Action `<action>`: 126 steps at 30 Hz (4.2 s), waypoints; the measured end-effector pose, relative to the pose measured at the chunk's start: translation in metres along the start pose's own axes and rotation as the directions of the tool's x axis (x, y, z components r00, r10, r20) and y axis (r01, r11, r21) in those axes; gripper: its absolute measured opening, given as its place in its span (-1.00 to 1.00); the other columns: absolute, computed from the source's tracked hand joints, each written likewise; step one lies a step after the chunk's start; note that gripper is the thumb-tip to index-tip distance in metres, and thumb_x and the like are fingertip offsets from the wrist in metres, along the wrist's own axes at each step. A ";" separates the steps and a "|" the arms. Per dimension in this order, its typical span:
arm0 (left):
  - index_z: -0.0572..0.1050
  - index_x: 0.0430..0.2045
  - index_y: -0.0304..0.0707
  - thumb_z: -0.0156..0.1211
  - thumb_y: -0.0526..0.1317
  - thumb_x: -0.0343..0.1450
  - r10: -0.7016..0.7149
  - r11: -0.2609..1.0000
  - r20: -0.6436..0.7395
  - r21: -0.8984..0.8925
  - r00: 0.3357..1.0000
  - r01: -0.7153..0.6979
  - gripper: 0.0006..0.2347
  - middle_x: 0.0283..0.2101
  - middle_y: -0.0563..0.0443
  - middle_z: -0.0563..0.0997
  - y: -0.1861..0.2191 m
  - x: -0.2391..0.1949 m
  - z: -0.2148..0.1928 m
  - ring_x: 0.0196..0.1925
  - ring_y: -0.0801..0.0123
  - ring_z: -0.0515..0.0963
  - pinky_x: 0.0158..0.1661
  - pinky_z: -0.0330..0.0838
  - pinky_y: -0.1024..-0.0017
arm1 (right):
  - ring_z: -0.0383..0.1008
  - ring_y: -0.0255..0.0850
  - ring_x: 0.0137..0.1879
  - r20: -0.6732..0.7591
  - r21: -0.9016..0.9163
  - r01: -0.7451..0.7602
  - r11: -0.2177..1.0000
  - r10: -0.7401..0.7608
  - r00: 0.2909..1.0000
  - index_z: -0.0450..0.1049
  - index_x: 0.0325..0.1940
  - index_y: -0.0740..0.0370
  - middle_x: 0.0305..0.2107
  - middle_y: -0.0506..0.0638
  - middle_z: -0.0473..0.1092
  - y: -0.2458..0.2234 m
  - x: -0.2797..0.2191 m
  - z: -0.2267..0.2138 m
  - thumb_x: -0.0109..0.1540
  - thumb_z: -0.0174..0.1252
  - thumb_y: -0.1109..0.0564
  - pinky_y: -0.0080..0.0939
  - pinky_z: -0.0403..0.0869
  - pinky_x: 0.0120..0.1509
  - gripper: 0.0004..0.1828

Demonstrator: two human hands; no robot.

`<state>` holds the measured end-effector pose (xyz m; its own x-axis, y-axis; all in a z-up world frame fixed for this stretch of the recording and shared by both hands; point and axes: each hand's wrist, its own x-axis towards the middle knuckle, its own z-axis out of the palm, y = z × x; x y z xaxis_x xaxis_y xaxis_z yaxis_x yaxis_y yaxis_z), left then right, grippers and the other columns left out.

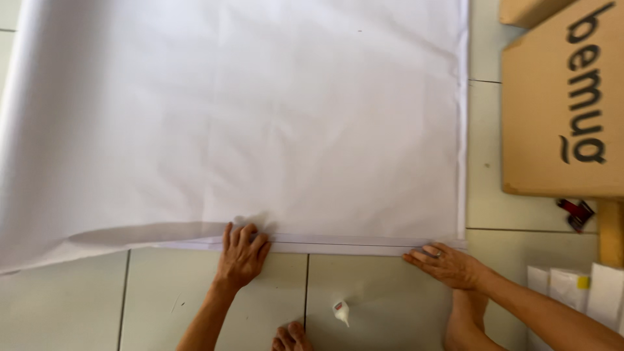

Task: The person folds a large white sheet of fabric on a tiled floor. They smooth the material with their hands and fold the edges inward to create a neat, compact rectangular shape.

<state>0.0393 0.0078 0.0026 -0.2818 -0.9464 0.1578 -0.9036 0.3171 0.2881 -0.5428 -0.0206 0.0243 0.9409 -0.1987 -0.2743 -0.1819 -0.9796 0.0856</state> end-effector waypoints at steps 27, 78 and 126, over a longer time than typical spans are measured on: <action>0.52 -0.30 0.07 0.04 0.01 0.47 -0.070 0.998 0.033 0.007 0.997 0.070 -0.83 0.00 0.07 0.42 0.000 -0.006 0.009 0.06 0.12 0.41 0.40 0.10 -0.20 | 0.43 -0.14 0.19 0.400 0.518 -0.766 0.381 0.684 0.610 0.34 0.36 0.05 0.23 -0.06 0.34 -0.017 -0.065 -0.025 0.20 0.19 -0.02 -0.07 0.40 0.36 -0.38; 0.64 -0.54 -0.06 0.56 -0.09 0.17 -0.637 0.602 0.455 -0.210 0.622 0.770 -0.81 -0.30 0.14 0.57 0.010 0.033 0.003 -0.13 0.24 0.61 -0.13 0.54 0.25 | 0.53 -0.11 -0.12 0.019 0.862 -0.349 0.367 0.665 0.747 0.58 0.08 0.05 -0.20 -0.03 0.39 -0.027 0.309 -0.111 0.32 0.24 0.05 -0.20 0.57 -0.10 -0.74; 0.64 -0.50 -0.08 0.57 -0.07 0.16 -0.629 0.612 0.526 -0.119 0.572 0.782 -0.77 -0.28 0.11 0.55 0.012 0.040 -0.004 -0.05 0.21 0.60 -0.04 0.55 0.24 | 0.49 -0.14 -0.23 -0.163 0.562 -0.396 0.726 0.566 0.808 0.50 0.12 -0.01 -0.32 -0.09 0.27 -0.015 0.180 -0.075 0.37 0.07 0.06 -0.19 0.54 -0.11 -0.75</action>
<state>0.0187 -0.0259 0.0163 0.2377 -0.7732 -0.5879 -0.7348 -0.5390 0.4118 -0.3495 -0.0391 0.0459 0.7036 -0.7104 -0.0172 -0.6653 -0.6500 -0.3673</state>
